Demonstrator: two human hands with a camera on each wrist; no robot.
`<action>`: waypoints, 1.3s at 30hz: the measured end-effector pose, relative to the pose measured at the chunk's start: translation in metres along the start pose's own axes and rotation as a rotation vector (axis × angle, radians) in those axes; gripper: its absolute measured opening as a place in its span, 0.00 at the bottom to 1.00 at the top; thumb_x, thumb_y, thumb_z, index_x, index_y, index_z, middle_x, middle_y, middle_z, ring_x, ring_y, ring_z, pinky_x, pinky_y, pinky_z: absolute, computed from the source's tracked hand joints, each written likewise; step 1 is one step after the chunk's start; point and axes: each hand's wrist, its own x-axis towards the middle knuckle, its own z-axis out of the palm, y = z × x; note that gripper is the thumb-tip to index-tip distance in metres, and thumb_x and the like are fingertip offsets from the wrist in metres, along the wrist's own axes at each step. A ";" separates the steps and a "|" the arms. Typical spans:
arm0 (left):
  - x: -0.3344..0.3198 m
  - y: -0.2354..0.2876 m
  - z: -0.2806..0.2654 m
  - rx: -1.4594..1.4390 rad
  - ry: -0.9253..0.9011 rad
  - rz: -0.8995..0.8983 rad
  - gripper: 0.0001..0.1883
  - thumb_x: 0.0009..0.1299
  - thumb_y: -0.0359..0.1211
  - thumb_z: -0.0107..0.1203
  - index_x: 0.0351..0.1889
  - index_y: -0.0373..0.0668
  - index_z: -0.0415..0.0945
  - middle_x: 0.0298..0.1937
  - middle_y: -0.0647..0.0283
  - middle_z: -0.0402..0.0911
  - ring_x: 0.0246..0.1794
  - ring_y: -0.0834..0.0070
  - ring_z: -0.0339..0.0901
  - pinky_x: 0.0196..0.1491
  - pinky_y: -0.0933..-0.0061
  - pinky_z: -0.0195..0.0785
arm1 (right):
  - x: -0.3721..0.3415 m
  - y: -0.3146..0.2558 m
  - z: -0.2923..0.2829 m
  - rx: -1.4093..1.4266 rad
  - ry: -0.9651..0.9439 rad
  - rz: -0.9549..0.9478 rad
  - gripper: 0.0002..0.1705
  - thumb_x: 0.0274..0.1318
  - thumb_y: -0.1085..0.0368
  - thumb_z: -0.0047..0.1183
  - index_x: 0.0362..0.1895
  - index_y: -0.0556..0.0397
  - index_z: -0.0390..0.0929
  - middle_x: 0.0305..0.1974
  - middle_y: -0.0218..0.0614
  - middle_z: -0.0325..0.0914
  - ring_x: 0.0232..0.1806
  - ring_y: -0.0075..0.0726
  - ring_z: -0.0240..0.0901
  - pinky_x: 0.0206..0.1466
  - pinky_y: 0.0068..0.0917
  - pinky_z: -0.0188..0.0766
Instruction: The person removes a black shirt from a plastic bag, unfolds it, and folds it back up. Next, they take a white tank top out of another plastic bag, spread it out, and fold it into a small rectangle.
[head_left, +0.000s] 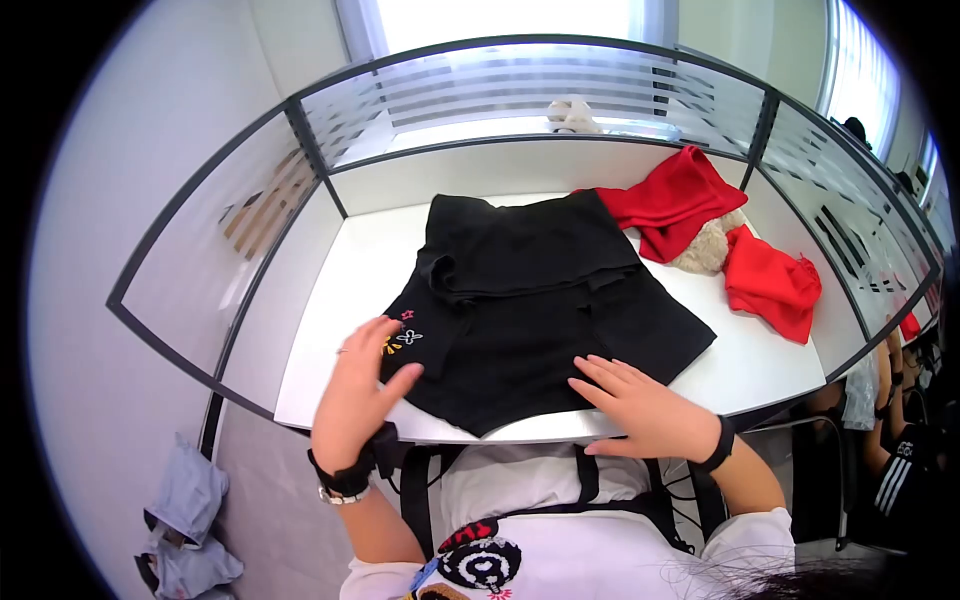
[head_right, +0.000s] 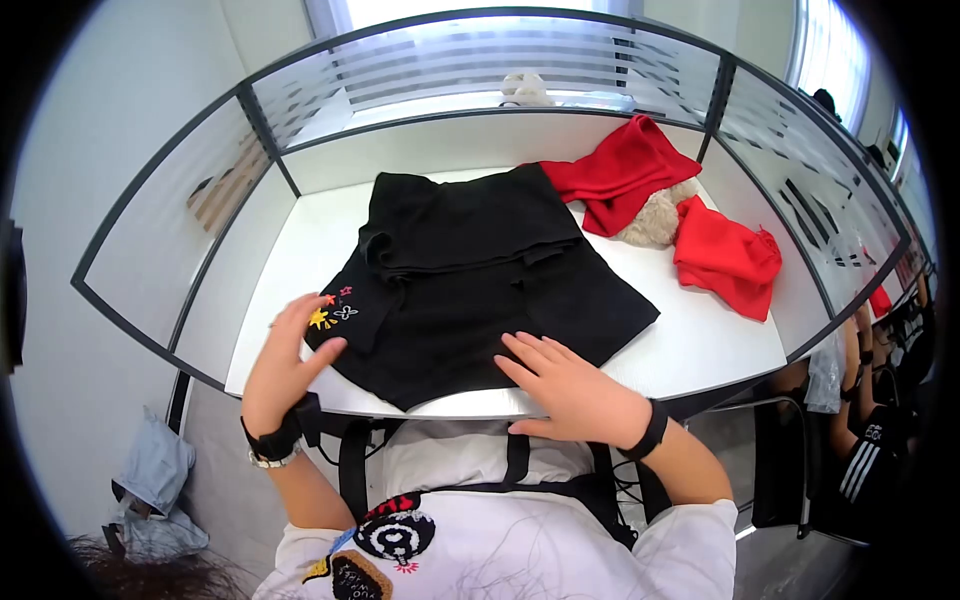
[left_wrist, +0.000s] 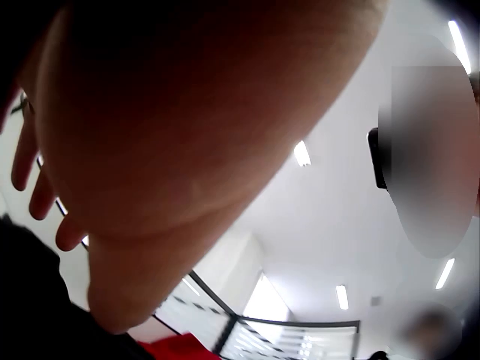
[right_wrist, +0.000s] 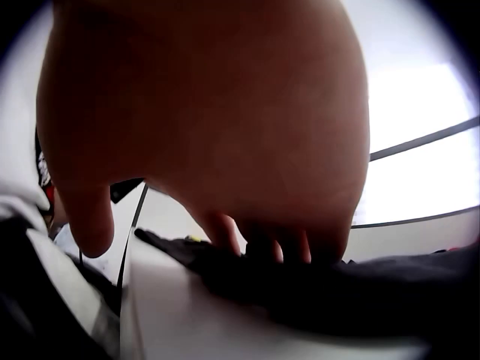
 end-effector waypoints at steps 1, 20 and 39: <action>-0.001 0.009 0.007 -0.022 -0.063 0.027 0.30 0.69 0.39 0.67 0.67 0.39 0.73 0.72 0.49 0.71 0.73 0.52 0.66 0.73 0.59 0.60 | -0.005 -0.002 0.005 0.001 -0.003 0.004 0.47 0.58 0.48 0.66 0.74 0.60 0.63 0.75 0.60 0.58 0.78 0.61 0.55 0.79 0.48 0.55; -0.074 0.022 0.056 0.291 -0.188 0.026 0.49 0.58 0.47 0.75 0.76 0.39 0.63 0.75 0.43 0.62 0.73 0.43 0.61 0.73 0.49 0.58 | -0.041 -0.012 0.034 -0.321 0.149 0.370 0.54 0.50 0.43 0.70 0.74 0.60 0.63 0.72 0.61 0.61 0.75 0.63 0.56 0.78 0.55 0.53; -0.094 0.030 0.016 -0.141 -0.372 0.045 0.29 0.64 0.35 0.68 0.64 0.41 0.76 0.53 0.55 0.79 0.51 0.55 0.76 0.56 0.61 0.70 | -0.079 -0.010 -0.016 0.264 0.121 0.190 0.37 0.47 0.47 0.75 0.57 0.57 0.81 0.53 0.40 0.77 0.56 0.46 0.72 0.59 0.37 0.71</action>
